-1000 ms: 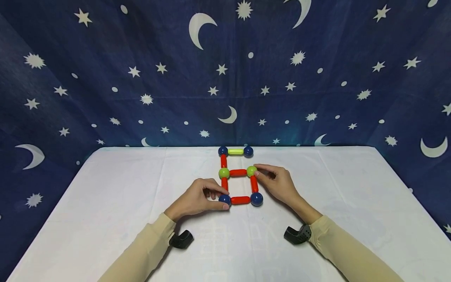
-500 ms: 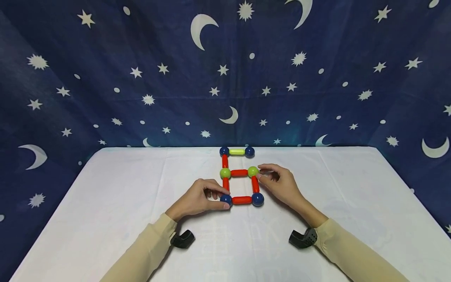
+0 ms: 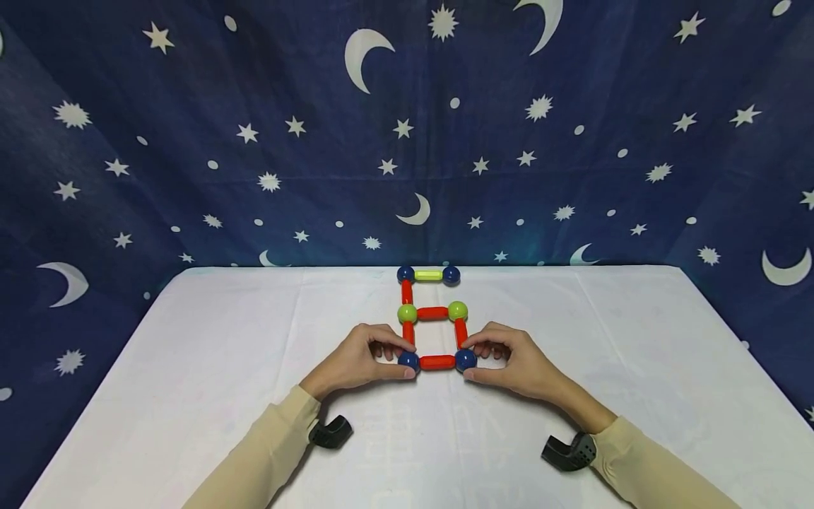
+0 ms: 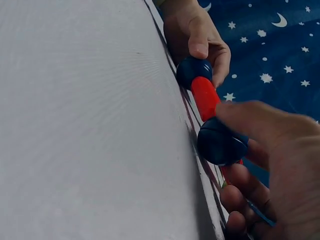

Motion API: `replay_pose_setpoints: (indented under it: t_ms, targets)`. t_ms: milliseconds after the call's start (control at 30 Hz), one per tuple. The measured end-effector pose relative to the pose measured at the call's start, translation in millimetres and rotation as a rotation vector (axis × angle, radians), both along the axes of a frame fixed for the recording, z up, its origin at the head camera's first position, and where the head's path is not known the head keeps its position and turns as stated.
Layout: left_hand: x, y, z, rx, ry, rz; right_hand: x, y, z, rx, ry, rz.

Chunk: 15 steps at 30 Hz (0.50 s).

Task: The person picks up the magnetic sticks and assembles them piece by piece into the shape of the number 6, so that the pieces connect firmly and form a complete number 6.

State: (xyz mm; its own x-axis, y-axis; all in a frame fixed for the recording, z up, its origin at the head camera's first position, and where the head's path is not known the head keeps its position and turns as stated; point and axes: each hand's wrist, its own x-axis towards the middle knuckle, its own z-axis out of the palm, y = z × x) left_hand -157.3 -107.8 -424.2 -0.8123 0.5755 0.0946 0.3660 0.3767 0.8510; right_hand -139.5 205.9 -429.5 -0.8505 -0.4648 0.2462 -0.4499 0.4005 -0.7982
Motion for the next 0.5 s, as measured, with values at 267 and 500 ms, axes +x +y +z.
replay_pose_setpoints:
  t_ms: [267, 500]
  targets:
    - [0.3, -1.5, -1.0, 0.003, 0.004, 0.004, -1.9, -1.2, -5.3, -0.003, 0.009, 0.014]
    - [-0.4, -3.0, -1.1, 0.011, 0.010, -0.001, -2.5, -1.9, -5.5, 0.005, 0.015, 0.015]
